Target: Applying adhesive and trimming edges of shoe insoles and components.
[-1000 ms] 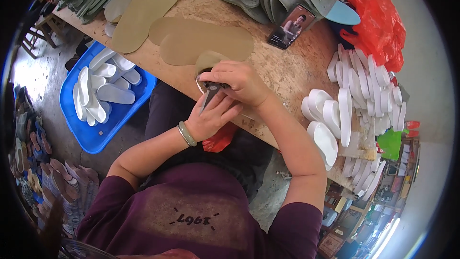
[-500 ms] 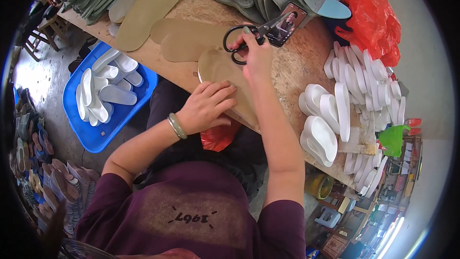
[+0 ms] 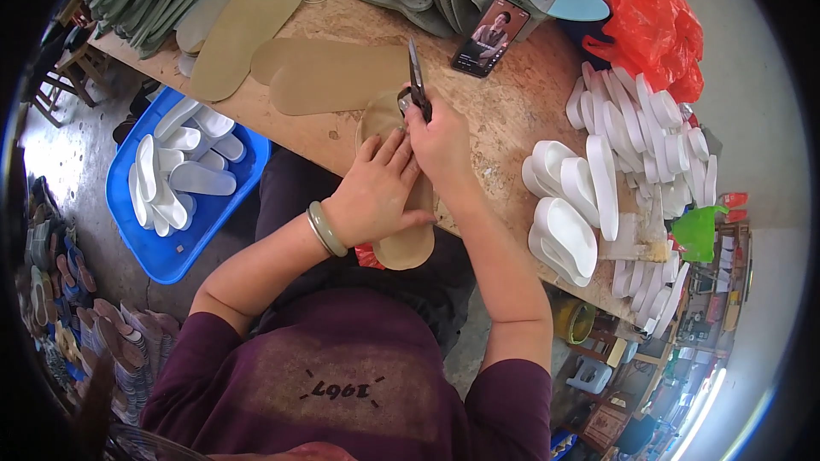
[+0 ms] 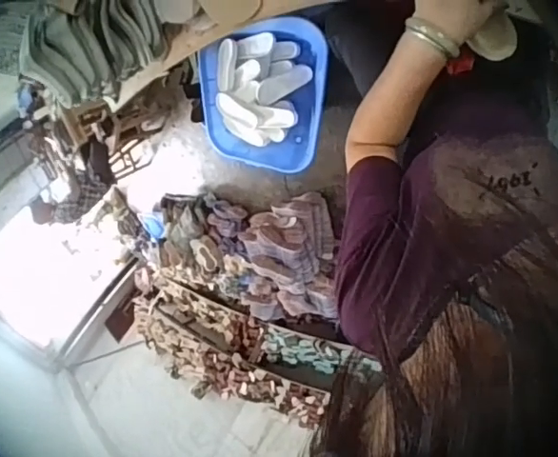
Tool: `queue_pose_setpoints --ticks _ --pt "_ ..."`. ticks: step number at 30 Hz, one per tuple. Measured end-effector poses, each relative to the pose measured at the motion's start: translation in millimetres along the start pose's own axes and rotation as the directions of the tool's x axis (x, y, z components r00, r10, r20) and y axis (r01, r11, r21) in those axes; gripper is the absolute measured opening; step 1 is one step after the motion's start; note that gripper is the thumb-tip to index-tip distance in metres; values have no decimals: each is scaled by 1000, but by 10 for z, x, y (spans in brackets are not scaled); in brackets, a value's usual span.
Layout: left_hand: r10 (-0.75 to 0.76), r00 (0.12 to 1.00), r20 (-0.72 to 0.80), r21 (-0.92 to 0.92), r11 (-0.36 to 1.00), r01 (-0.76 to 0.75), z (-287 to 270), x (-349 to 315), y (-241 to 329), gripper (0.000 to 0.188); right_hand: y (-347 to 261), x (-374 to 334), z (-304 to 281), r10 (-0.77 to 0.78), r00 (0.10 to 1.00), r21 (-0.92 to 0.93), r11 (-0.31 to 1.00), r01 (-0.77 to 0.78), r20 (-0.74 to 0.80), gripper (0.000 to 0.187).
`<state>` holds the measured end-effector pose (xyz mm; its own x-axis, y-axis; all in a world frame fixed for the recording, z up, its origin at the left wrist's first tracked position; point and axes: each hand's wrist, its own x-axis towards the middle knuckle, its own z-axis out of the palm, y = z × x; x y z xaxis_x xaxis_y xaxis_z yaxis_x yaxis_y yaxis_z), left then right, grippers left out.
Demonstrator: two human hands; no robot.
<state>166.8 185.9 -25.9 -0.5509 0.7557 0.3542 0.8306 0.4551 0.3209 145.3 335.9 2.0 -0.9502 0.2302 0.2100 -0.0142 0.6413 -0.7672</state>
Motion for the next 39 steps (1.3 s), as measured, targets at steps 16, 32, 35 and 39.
queue_pose_setpoints --ticks 16,32,35,39 --pt "109 992 56 -146 984 -100 -101 -33 -227 89 223 138 -262 -139 990 357 926 127 7 26" --pt "131 989 71 -159 980 -119 -104 -52 -207 89 9 111 -148 51 997 274 961 -35 -53 20" --pt "143 988 62 -127 983 -134 -109 -25 -212 90 116 31 -11 -180 982 -34 983 179 -48 20" --pt "147 988 38 -125 982 -141 -92 -16 -183 90 271 140 36 -440 894 -260 876 407 -83 21"
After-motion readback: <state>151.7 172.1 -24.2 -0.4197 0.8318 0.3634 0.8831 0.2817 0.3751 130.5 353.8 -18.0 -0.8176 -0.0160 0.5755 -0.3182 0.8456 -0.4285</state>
